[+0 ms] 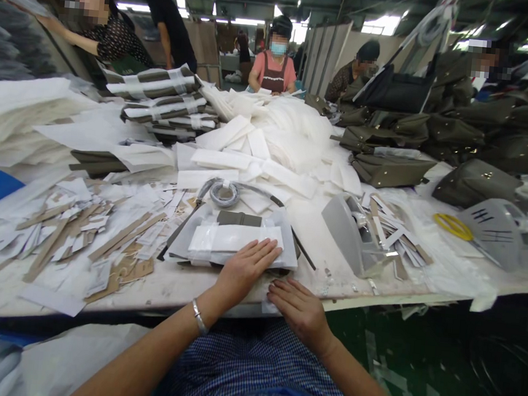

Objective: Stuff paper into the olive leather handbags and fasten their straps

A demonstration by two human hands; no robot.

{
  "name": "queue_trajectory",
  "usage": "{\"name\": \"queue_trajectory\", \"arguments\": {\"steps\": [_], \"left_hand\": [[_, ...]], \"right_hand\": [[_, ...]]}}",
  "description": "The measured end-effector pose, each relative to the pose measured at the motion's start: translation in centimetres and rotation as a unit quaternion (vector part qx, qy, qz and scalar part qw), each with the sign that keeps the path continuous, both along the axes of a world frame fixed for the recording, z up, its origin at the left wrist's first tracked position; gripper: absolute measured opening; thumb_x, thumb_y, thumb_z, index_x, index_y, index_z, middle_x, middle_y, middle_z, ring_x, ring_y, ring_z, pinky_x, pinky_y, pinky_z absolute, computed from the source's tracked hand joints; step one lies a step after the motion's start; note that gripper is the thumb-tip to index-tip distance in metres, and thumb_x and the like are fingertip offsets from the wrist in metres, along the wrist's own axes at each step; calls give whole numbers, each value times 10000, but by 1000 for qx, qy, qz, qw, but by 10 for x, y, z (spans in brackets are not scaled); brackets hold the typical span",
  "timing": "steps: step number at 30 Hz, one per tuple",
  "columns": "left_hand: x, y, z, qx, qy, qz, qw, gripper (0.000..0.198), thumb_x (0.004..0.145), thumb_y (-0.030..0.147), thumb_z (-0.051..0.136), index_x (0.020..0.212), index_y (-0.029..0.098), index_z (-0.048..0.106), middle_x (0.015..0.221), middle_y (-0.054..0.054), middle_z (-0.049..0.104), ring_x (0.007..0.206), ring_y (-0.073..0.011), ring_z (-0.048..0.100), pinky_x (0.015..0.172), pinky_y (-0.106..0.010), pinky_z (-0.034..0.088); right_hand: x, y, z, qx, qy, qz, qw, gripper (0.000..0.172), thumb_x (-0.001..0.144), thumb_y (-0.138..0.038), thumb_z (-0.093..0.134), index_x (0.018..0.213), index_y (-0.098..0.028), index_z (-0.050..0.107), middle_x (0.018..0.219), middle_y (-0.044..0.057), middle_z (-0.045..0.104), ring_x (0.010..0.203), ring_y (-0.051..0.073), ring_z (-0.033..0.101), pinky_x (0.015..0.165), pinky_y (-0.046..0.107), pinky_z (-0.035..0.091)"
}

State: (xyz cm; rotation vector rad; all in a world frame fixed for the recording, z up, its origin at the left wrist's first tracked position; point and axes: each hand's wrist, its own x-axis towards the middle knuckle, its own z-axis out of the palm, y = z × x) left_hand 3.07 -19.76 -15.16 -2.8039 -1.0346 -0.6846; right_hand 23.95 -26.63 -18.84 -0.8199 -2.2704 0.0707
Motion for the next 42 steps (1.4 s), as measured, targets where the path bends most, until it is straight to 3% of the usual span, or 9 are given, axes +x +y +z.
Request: {"name": "queue_trajectory", "arguments": {"steps": [9,16,21,27,29,32,35,38,42], "left_hand": [[1,0,-4,13,8,6,1000,496,976,112,408,1465,190,386,1504,-78,445,1404,-196,391,1155,-404,387],[2,0,-9,44,29,14,999,500,973,136,435,1467,193,389,1521,-65,428,1415,-193,372,1159,-390,372],[4,-4,-10,75,12,54,996,504,929,169,551,1419,255,472,1487,-102,449,1375,-270,409,1123,-436,396],[8,-7,-11,99,-16,82,992,415,907,199,597,1316,261,561,1272,-95,571,1163,-252,525,1038,-446,453],[8,-7,-12,96,-34,74,992,244,903,210,604,1143,208,647,1272,-99,565,1144,-252,518,1016,-431,465],[8,-5,-14,85,-41,75,993,92,915,205,579,940,154,651,1121,-103,609,1032,-235,539,965,-410,490],[8,-4,-13,70,-38,87,993,106,941,183,526,965,141,621,940,-74,612,896,-213,545,893,-376,518],[8,-3,-12,59,-51,94,993,164,949,159,496,1086,123,578,975,-75,616,909,-213,548,904,-368,515],[9,-3,-15,50,-88,90,991,202,946,133,474,1136,125,541,1023,-81,625,952,-221,556,942,-381,504]], "right_hand": [[-12,-35,14,-40,32,-12,999,393,920,-53,446,1222,-209,643,1128,68,730,1070,192,684,986,383,546],[-10,-37,36,6,24,-20,999,338,925,-46,424,1126,-169,666,1061,57,751,991,168,711,934,324,568],[-6,-16,66,25,17,-22,999,324,911,-36,463,1104,-192,670,1032,35,757,974,150,710,959,312,539],[-8,30,92,20,26,-53,998,273,930,-107,516,1066,-259,698,987,-9,766,887,140,715,951,313,518],[-10,47,93,9,34,-78,996,242,928,-135,540,1024,-265,721,946,-15,771,837,152,717,937,321,518],[-15,69,91,-24,35,-128,991,191,904,-179,599,955,-277,755,903,-18,774,822,184,715,873,327,534],[-20,86,87,-95,33,-179,979,142,877,-221,653,893,-305,768,903,-39,773,852,196,717,798,310,540],[-24,98,82,-162,45,-209,963,101,854,-260,689,833,-321,766,914,-53,770,887,197,714,822,317,532],[-27,113,73,-202,54,-192,959,95,813,-236,718,757,-300,760,1004,-41,751,976,193,678,911,340,499]]}}
